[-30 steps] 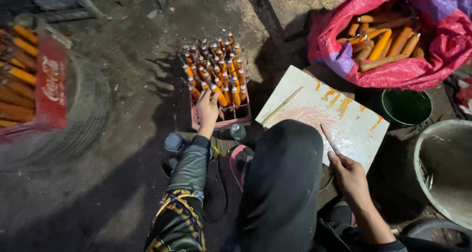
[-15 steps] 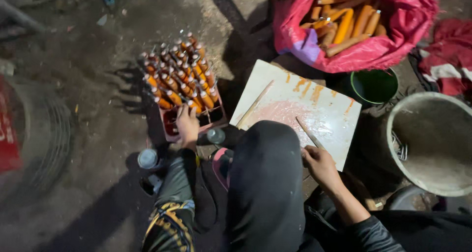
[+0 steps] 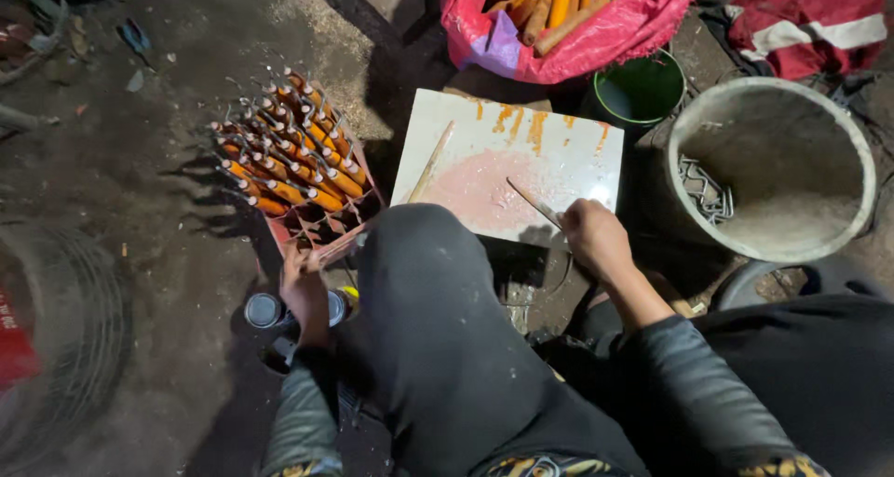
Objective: The person assembles orange-handled tools by inserting metal tips into the handle ends. They use a small hammer to tap the tips into place and a metal rod to adjust or seat the tips. Completed tools are placed into a red crate, and additional handles are taken from a pink sack.
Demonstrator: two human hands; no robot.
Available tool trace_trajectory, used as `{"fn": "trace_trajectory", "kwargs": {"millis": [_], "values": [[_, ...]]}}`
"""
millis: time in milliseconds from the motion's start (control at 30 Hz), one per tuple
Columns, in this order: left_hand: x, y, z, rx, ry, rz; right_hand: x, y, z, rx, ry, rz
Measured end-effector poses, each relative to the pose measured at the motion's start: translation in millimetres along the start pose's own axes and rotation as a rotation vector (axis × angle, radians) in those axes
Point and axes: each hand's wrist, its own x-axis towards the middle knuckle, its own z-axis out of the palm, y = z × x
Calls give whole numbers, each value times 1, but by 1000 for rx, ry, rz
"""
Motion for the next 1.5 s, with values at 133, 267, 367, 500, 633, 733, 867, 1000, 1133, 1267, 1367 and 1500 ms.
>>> {"fn": "trace_trajectory", "kwargs": {"millis": [133,267,367,500,633,733,867,1000,1133,1267,1367,1500], "values": [[-30,10,-33,123,-77,-273,0,20,32,-130,105,-240],[-15,46,-46,-793,35,-451,12,33,63,-134,121,-223],[30,118,-63,-47,23,-50,22,36,71,-57,48,-182],[105,256,-74,-80,-134,213,28,35,71,108,49,-133],[121,372,-49,-172,-369,296,34,31,54,55,39,-76],[107,407,3,-144,-458,286,43,22,35,-61,80,-28],[94,380,60,104,-625,404,80,8,5,-131,276,-81],[82,352,87,76,-753,541,134,-8,-20,22,402,-207],[80,353,94,287,-1010,427,226,-19,-42,-32,415,-331],[86,366,94,209,-1033,475,328,-21,-48,-39,385,-424],[97,378,101,186,-1104,410,396,-14,-49,-102,359,-444],[111,382,110,113,-1132,355,462,-2,-35,-184,217,-511]]}}
